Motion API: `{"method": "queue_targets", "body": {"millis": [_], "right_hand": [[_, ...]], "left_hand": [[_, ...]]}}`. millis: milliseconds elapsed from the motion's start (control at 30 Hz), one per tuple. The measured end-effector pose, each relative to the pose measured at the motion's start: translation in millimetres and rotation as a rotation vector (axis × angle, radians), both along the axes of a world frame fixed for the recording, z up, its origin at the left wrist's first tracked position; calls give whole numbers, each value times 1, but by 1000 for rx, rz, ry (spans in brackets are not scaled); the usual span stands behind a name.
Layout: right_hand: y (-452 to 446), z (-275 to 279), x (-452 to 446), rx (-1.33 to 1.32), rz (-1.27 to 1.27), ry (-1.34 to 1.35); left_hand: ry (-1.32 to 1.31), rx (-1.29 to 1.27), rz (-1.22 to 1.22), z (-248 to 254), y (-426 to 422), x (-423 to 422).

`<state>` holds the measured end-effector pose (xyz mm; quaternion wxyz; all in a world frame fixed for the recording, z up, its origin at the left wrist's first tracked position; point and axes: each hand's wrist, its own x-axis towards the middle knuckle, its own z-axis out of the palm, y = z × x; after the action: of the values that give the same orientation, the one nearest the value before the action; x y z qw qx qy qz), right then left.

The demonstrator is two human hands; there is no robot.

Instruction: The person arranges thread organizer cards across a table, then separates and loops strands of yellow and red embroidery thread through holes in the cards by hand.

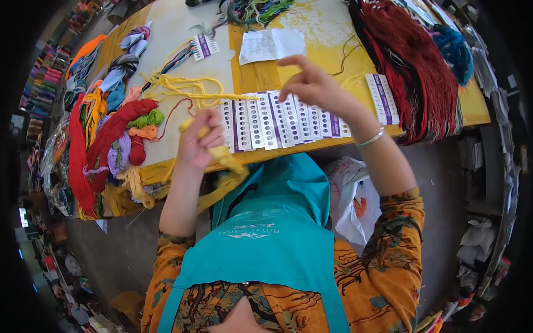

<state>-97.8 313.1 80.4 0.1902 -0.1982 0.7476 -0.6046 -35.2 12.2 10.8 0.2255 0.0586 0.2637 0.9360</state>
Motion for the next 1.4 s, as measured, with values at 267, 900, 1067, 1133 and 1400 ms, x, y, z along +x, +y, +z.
{"method": "queue_targets", "body": {"millis": [267, 900, 1067, 1133, 1400], "right_hand": [[-24, -29, 14, -46, 111, -164], [-28, -124, -22, 286, -431, 259], [-28, -128, -21, 254, -463, 275], [-26, -128, -21, 214, -470, 255], [-25, -131, -21, 169, -499, 235]], "left_hand": [[47, -504, -161, 0, 77, -43], [-403, -619, 95, -2, 89, -56], [-436, -566, 44, 3, 94, -57], [-478, -533, 67, 6, 95, -58], [-487, -614, 78, 5, 106, -59]]}}
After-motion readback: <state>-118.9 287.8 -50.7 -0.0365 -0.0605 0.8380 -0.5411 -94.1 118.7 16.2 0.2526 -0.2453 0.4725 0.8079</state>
